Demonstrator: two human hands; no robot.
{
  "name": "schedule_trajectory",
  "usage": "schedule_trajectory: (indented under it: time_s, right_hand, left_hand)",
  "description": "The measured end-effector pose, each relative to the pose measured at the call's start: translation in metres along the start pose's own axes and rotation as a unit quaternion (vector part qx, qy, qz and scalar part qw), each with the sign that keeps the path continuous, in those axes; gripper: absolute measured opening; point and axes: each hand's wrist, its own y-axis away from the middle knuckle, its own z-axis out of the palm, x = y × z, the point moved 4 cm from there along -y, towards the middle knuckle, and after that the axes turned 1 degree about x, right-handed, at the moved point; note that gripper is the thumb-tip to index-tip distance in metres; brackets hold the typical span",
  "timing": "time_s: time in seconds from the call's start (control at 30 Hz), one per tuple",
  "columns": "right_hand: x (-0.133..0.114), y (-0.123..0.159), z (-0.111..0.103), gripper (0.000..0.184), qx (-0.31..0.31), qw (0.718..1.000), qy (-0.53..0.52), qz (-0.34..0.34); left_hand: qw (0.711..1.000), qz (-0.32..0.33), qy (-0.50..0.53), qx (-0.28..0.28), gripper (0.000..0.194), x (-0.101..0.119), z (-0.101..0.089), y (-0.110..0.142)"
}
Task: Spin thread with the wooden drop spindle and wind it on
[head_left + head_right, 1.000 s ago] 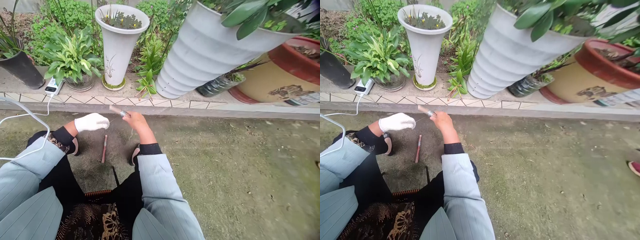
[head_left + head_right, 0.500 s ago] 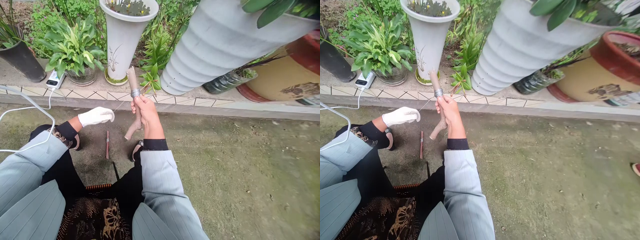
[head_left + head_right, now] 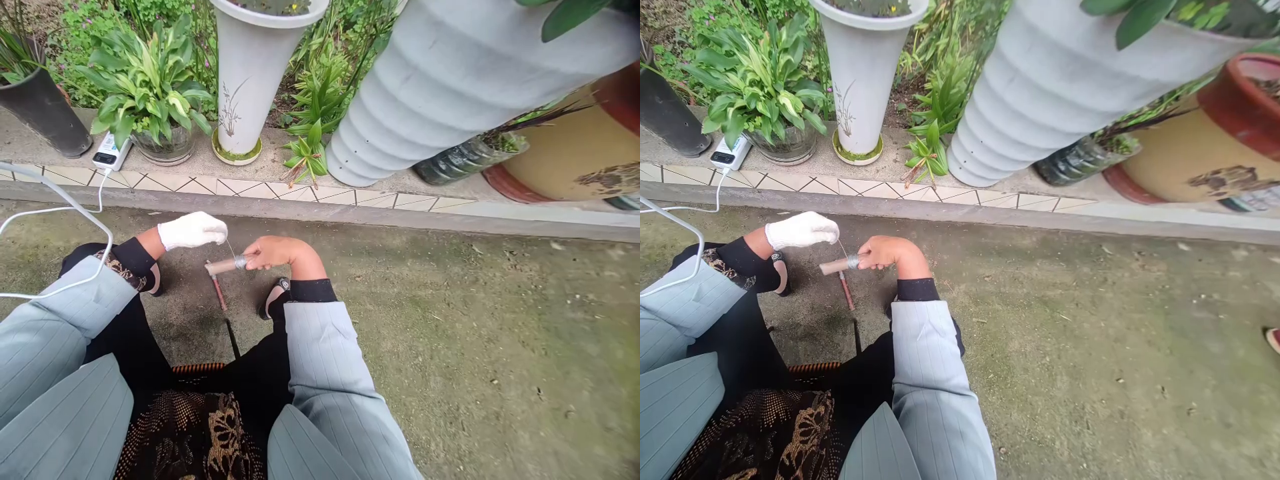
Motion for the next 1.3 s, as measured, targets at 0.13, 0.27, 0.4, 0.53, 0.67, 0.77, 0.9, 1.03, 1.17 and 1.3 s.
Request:
schedule_trajectory:
  time_s: [0.13,0.27,0.4,0.53,0.67,0.77,0.9,1.03,1.17,1.3]
  right_hand:
    - [-0.014,0.022,-0.018,0.031,0.118,0.942,-0.241,-0.201]
    - [0.012,0.028,-0.047,0.035,0.414,0.812,-0.371,-0.176]
    - [0.034,0.013,-0.048,0.026,0.465,0.843,-0.268,-0.015]
    - [0.031,0.005,-0.037,0.024,0.408,0.904,-0.025,0.125]
    - [0.022,-0.003,-0.020,0.020,0.244,0.951,0.104,0.160]
    - [0.015,-0.005,-0.004,0.014,0.094,0.987,0.081,0.103]
    - [-0.004,0.007,0.004,0.019,-0.009,0.991,-0.102,-0.088]
    - [-0.005,0.024,-0.028,0.037,0.280,0.881,-0.320,-0.205]
    - [0.023,0.023,-0.046,0.040,0.491,0.757,-0.404,-0.149]
    - [0.045,0.006,-0.044,0.031,0.500,0.815,-0.293,0.009]
  left_hand:
    - [0.992,-0.049,0.063,0.093,0.034,-0.002,-0.008,0.000]
    - [0.996,-0.044,0.069,0.039,0.033,0.004,-0.001,-0.002]
    - [0.996,0.019,0.055,-0.061,0.030,0.013,0.009,-0.001]
    - [0.995,0.032,0.033,-0.086,0.030,0.013,0.010,0.000]
    - [0.997,0.026,-0.003,-0.074,0.030,0.009,0.009,0.000]
    - [0.999,0.013,-0.008,-0.038,0.030,0.005,0.005,-0.001]
    - [0.999,-0.022,0.037,0.028,0.030,0.001,-0.002,-0.001]
    - [0.990,-0.075,0.085,0.085,0.034,0.000,-0.006,-0.001]
    - [0.997,-0.028,0.071,-0.002,0.030,0.009,0.007,-0.003]
    - [0.994,0.027,0.054,-0.087,0.030,0.015,0.016,-0.002]
